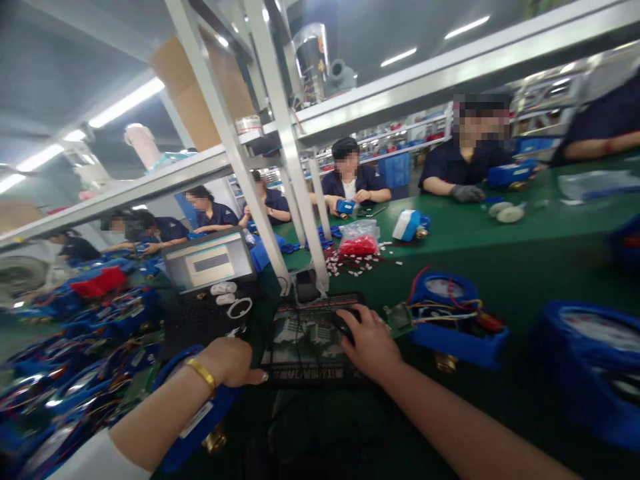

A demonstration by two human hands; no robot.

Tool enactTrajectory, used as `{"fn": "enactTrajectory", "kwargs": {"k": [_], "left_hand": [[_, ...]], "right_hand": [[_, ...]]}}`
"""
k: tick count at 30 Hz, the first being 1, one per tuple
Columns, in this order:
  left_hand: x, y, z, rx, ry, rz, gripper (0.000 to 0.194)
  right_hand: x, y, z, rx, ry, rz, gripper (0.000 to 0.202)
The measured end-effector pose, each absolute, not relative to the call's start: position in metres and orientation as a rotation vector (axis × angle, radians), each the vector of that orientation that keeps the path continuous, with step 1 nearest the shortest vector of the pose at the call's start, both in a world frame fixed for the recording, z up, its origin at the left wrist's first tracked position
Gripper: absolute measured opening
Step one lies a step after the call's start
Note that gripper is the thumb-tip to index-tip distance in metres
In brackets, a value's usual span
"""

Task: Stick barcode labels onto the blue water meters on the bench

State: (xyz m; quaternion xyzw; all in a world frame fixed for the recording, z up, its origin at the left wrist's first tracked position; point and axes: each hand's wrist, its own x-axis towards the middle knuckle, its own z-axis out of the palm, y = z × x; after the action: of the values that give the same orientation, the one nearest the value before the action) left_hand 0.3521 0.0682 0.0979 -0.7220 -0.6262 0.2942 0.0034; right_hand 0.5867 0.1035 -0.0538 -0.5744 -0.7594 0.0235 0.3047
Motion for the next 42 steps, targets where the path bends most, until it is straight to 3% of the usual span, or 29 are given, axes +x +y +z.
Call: {"fn": "enactTrajectory", "kwargs": {"k": [5, 9, 12, 15, 23, 32, 42], "left_hand": [[0.339, 0.077, 0.098, -2.475, -1.853, 0.841, 0.037], [0.310, 0.088, 0.078, -2.662, -1.844, 0.231, 0.042], [0.293, 0.070, 0.070, -2.506, -1.722, -0.228, 0.055], [0.295, 0.031, 0.073, -2.373, -1.769, -0.317, 0.063], [0.307, -0.004, 0.055, -2.138, -1.678, -0.448, 0.071], [0.306, -0.013, 0.047, -2.133, -1.661, -0.552, 0.077], [0.313, -0.019, 0.036, -2.169, -1.850, -0.644, 0.091]], "right_hand": [[0.584, 0.103, -0.042, -1.548, -1.966, 0.083, 0.055], [0.586, 0.100, -0.031, -1.438, -1.921, 0.108, 0.056], [0.578, 0.083, -0.017, -1.239, -1.904, 0.242, 0.043], [0.559, 0.060, -0.004, -1.027, -1.870, 0.519, 0.020], [0.485, 0.035, 0.007, -0.764, -1.809, 1.293, 0.052], [0.454, 0.034, -0.004, -0.875, -1.799, 1.098, 0.043], [0.463, 0.045, -0.050, -0.809, -1.922, 1.027, 0.041]]}}
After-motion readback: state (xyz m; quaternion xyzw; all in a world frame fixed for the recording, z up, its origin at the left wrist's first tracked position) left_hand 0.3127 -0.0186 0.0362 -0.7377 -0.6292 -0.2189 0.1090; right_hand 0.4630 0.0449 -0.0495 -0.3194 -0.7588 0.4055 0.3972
